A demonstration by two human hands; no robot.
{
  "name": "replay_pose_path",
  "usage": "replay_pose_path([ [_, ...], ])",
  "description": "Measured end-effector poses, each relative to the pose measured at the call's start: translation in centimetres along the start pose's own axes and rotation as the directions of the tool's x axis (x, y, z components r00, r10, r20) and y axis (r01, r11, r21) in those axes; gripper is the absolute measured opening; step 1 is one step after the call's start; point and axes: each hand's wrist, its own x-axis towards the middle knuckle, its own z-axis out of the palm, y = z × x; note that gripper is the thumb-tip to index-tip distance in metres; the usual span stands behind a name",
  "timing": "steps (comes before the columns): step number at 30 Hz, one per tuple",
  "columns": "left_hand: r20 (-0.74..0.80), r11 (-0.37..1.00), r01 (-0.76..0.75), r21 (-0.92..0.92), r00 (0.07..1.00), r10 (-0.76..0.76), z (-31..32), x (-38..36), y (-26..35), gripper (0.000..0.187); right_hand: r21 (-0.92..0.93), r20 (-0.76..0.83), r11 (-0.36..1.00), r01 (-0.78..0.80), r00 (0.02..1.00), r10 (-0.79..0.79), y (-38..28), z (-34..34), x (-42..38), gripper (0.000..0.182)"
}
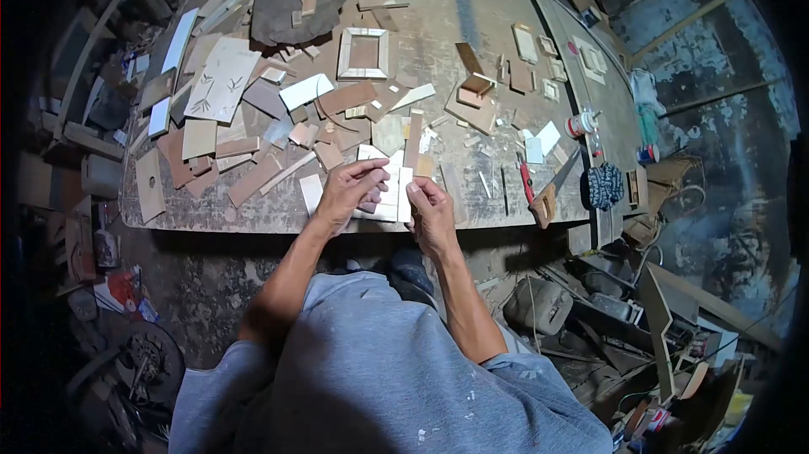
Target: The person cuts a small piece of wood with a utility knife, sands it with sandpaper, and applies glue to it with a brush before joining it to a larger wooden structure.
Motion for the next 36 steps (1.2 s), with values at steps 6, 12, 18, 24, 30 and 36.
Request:
replay_pose_path([
  [6, 0.069, 0.991, 0.004, 0.134, 0.998, -0.013, 4.1, -1.2, 2.8, 0.035, -0.046, 0.036, 0.996, 0.081, 0.996, -0.079, -2.2, -0.4, -1.8, 0.023],
  [12, 0.089, 0.995, -0.041, 0.091, 0.995, 0.033, 5.7, -1.1, 2.7, 0.031, 0.133, 0.094, 0.988, 0.074, 0.992, -0.087, -2.5, -1.7, -3.1, 0.026],
  [18, 0.098, 0.989, -0.081, 0.127, 0.993, 0.068, 6.7, -1.0, 2.7, 0.027, 0.224, 0.159, 0.974, 0.023, 0.985, -0.059, -1.9, -3.1, -3.9, 0.025],
  [24, 0.127, 0.996, -0.081, 0.022, 0.989, 0.078, 6.7, -0.4, 1.8, 0.027, 0.187, 0.058, 0.981, 0.045, 0.997, -0.057, -2.8, -2.6, -5.2, 0.025],
  [30, 0.209, 0.995, -0.079, -0.063, 0.974, 0.09, 8.9, 1.0, 1.3, 0.038, -0.244, -0.057, 0.93, 0.275, 0.953, -0.297, -3.6, -5.9, -3.9, 0.028],
  [36, 0.184, 0.99, -0.069, -0.12, 0.979, 0.09, 11.5, 6.1, -0.1, 0.041, -0.234, -0.118, 0.913, 0.334, 0.922, -0.368, -6.3, -9.9, -0.5, 0.031],
])
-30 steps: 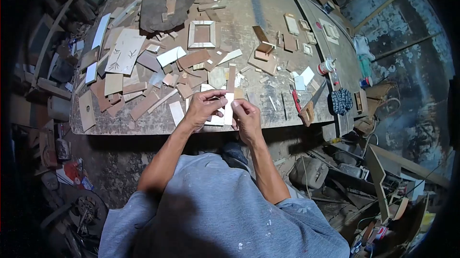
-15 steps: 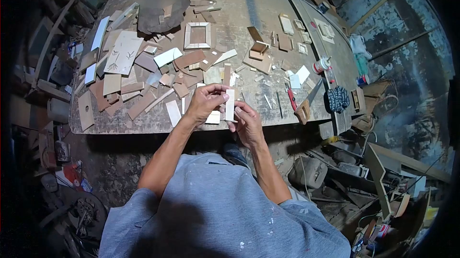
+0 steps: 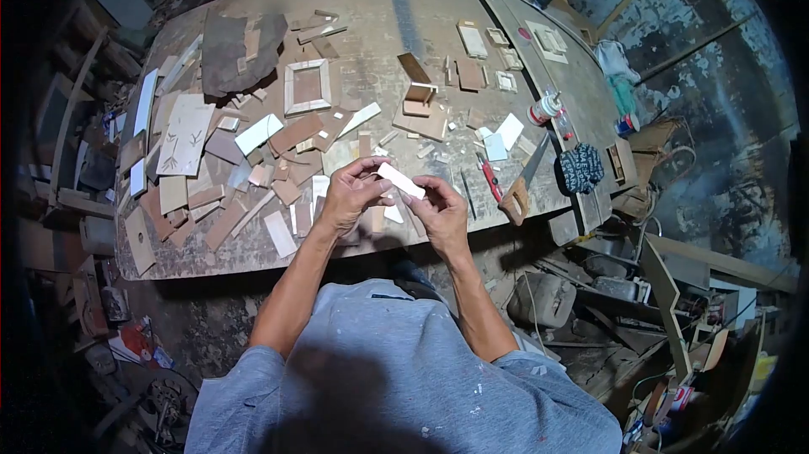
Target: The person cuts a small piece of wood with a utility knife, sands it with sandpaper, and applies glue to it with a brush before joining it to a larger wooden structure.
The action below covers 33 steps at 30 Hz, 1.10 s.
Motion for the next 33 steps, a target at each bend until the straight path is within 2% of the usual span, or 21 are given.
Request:
replay_pose_path([
  [10, -0.111, 1.0, 0.013, 0.01, 0.994, -0.012, 3.4, 12.0, -1.7, 0.037, 0.2, 0.045, 0.98, -0.013, 0.999, 0.004, -0.3, -8.1, 12.9, 0.036],
  [17, -0.216, 0.995, 0.068, 0.079, 0.975, -0.05, 4.8, 18.1, -3.0, 0.043, 0.255, 0.101, 0.96, -0.116, 0.991, 0.093, 1.6, -12.1, 20.1, 0.039],
  [22, -0.271, 0.974, 0.138, 0.179, 0.959, -0.086, 3.2, 21.7, -3.9, 0.045, 0.274, 0.115, 0.944, -0.185, 0.981, 0.159, 3.5, -12.5, 23.8, 0.04],
  [24, -0.306, 0.957, 0.178, 0.227, 0.946, -0.104, 2.4, 22.8, -3.9, 0.044, 0.223, 0.105, 0.956, -0.192, 0.979, 0.172, 4.5, -12.3, 25.0, 0.04],
  [33, -0.362, 0.951, 0.163, 0.263, 0.93, -0.06, -0.8, 26.7, -4.5, 0.042, 0.183, 0.072, 0.949, -0.259, 0.966, 0.249, 7.7, -11.0, 29.0, 0.034],
])
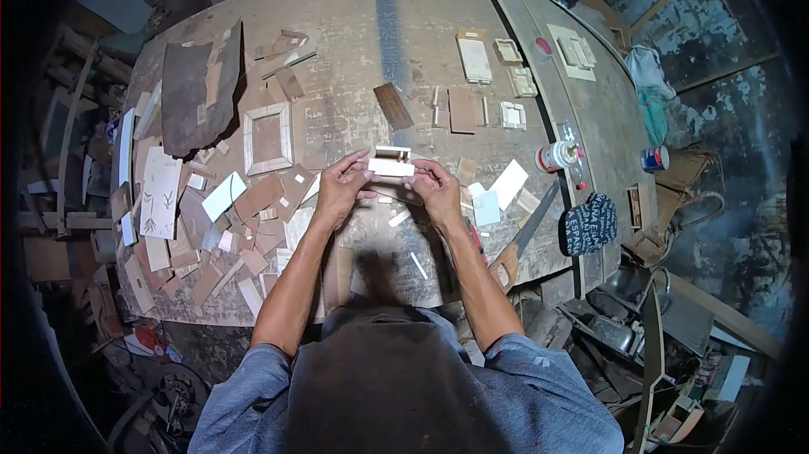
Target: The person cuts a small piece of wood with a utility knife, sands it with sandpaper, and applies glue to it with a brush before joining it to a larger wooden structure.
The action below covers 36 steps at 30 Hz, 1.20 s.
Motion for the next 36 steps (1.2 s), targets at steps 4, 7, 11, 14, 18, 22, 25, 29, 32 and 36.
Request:
replay_pose_path([
  [4, 0.004, 0.998, 0.021, 0.065, 1.0, -0.021, -0.9, 2.6, -1.3, 0.04, -0.116, -0.036, 0.993, 0.02, 0.999, -0.025, 0.8, -0.3, 2.2, 0.03],
  [7, 0.042, 0.967, -0.053, 0.249, 0.998, 0.044, -1.5, 4.6, -2.5, 0.039, -0.328, -0.06, 0.943, 0.062, 0.994, -0.086, 2.4, -1.4, 4.4, 0.027],
  [11, 0.048, 0.816, -0.185, 0.547, 0.981, 0.189, -1.6, 6.4, -2.0, 0.033, -0.476, 0.022, 0.861, 0.176, 0.982, -0.189, 1.7, -1.8, 6.5, 0.029],
  [14, 0.129, 0.705, -0.362, 0.61, 0.923, 0.363, -1.7, 7.6, -1.7, 0.028, -0.518, 0.04, 0.839, 0.165, 0.985, -0.169, 1.9, -2.1, 7.8, 0.028],
  [18, 0.164, 0.696, -0.367, 0.617, 0.925, 0.343, -2.0, 8.2, -1.5, 0.026, -0.538, 0.078, 0.824, 0.177, 0.984, -0.16, 2.4, -2.6, 8.3, 0.028],
  [22, 0.184, 0.705, -0.387, 0.595, 0.919, 0.349, -2.1, 8.3, -2.3, 0.027, -0.542, 0.102, 0.816, 0.203, 0.979, -0.176, 2.8, -2.9, 8.2, 0.027],
  [25, 0.208, 0.69, -0.401, 0.603, 0.914, 0.348, -2.3, 8.3, -2.6, 0.027, -0.586, 0.12, 0.783, 0.207, 0.978, -0.169, 2.4, -3.0, 7.6, 0.028],
  [29, 0.206, 0.695, -0.367, 0.619, 0.929, 0.306, -2.3, 8.1, -2.6, 0.028, -0.592, 0.125, 0.775, 0.223, 0.975, -0.185, 2.5, -3.0, 7.2, 0.029],
  [32, 0.208, 0.705, -0.357, 0.613, 0.933, 0.293, -2.4, 8.2, -2.8, 0.028, -0.598, 0.131, 0.767, 0.233, 0.972, -0.192, 2.9, -3.3, 7.3, 0.029],
  [36, 0.208, 0.701, -0.339, 0.627, 0.94, 0.269, -2.4, 8.2, -2.7, 0.029, -0.598, 0.137, 0.766, 0.234, 0.972, -0.19, 2.8, -3.4, 7.2, 0.029],
])
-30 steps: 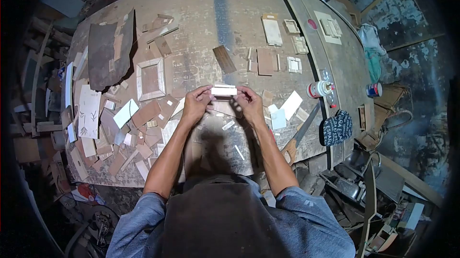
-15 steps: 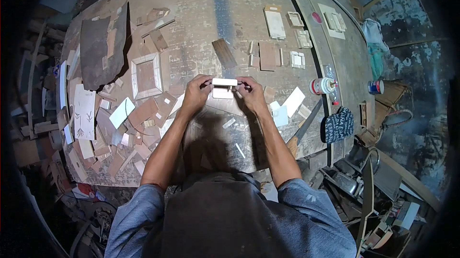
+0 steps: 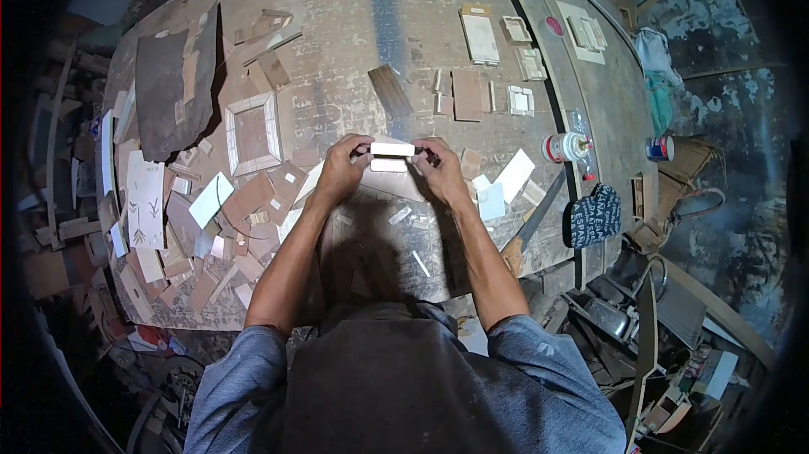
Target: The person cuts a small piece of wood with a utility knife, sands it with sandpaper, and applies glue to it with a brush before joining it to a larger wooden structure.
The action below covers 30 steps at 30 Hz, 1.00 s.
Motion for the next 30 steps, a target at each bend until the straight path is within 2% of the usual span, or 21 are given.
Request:
replay_pose_path([
  [6, 0.03, 1.0, 0.004, -0.014, 1.0, -0.004, -0.1, 0.1, 0.0, 0.035, -0.001, 0.008, 1.0, -0.029, 1.0, 0.029, 0.0, 0.1, -0.1, 0.029],
  [10, 0.088, 0.998, -0.057, 0.041, 0.995, 0.053, -0.4, 0.3, 0.1, 0.037, 0.004, -0.005, 1.0, 0.008, 1.0, -0.008, 0.2, 0.2, -0.2, 0.029],
  [30, 0.114, 0.993, -0.088, 0.073, 0.99, 0.08, -0.6, 0.5, 0.1, 0.033, -0.14, -0.028, 0.979, 0.151, 0.987, -0.156, -1.1, 0.4, -0.5, 0.03],
])
